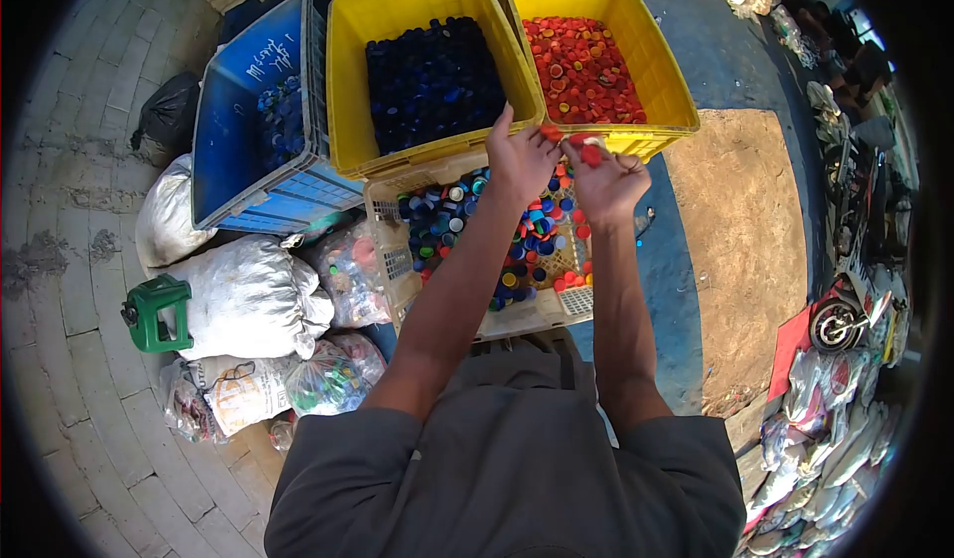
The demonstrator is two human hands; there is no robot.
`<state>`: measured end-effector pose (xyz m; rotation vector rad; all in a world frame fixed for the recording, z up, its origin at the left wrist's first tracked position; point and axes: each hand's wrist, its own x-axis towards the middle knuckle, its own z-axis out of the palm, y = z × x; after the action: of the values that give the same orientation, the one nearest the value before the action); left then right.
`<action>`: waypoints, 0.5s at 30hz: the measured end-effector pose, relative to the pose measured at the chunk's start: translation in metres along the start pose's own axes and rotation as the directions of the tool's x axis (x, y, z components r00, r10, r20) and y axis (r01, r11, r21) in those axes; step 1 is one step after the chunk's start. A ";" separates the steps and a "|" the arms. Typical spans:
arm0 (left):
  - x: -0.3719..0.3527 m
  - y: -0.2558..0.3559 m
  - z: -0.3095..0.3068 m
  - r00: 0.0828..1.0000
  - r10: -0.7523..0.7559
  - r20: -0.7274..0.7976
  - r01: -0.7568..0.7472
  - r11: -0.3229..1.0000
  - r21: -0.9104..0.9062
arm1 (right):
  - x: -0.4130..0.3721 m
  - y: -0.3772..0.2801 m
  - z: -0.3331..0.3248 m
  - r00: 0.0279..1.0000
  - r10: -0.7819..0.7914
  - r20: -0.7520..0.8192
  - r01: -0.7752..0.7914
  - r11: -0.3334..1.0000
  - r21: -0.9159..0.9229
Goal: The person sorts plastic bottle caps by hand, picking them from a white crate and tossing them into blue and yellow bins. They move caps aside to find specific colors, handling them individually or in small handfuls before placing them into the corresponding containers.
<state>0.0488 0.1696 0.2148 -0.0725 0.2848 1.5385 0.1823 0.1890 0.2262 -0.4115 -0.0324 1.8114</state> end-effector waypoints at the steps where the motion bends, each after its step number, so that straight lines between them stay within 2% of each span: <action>1: 0.011 0.005 0.029 0.999 0.009 -0.045 -0.009 1.000 -0.003 | 0.007 -0.012 0.031 0.999 -0.041 -0.002 0.040 0.998 -0.056; 2: 0.017 0.009 0.046 0.996 0.021 -0.088 -0.021 1.000 -0.003 | 0.023 -0.025 0.039 0.994 0.014 -0.106 -0.021 0.998 -0.066; 5: 0.015 0.021 0.047 0.996 0.053 -0.066 -0.041 0.983 0.178 | 0.037 -0.044 0.035 0.984 0.093 -0.149 -0.097 0.995 -0.022; 6: 0.005 0.024 0.040 0.988 0.062 -0.141 -0.031 0.977 0.212 | 0.039 -0.049 0.011 0.986 0.127 -0.106 -0.137 0.986 -0.094; 8: -0.016 0.033 -0.012 0.994 0.030 -0.105 0.002 0.955 0.296 | 0.019 -0.041 -0.024 0.989 0.050 -0.143 -0.085 0.963 -0.257; 9: -0.031 0.035 -0.042 0.979 0.063 -0.194 -0.013 0.969 0.247 | 0.005 -0.036 -0.044 0.986 0.013 -0.164 -0.068 0.940 -0.336; 10: -0.049 0.036 -0.074 0.954 0.090 -0.285 -0.033 0.980 0.199 | -0.009 -0.031 -0.065 0.980 0.053 -0.191 -0.132 0.892 -0.431; 11: -0.067 0.037 -0.107 0.914 0.120 -0.387 -0.027 0.971 0.239 | -0.022 -0.026 -0.088 0.971 0.091 -0.221 -0.197 0.830 -0.522; 12: -0.086 0.038 -0.139 0.863 0.154 -0.482 -0.018 0.961 0.275 | -0.030 -0.022 -0.120 0.942 0.112 -0.317 -0.284 0.771 -0.570; 14: -0.123 0.039 -0.191 0.681 0.157 -0.716 -0.001 0.977 0.213 | -0.045 -0.016 -0.164 0.880 0.122 -0.459 -0.429 0.620 -0.657; 15: -0.140 0.038 -0.217 0.608 0.180 -0.773 0.026 0.969 0.246 | -0.053 -0.014 -0.176 0.855 0.115 -0.506 -0.484 0.529 -0.697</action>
<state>-0.0199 -0.0137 0.0419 -0.5825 1.2054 1.4631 0.2584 0.1095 0.0787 -1.5534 -0.5637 1.9357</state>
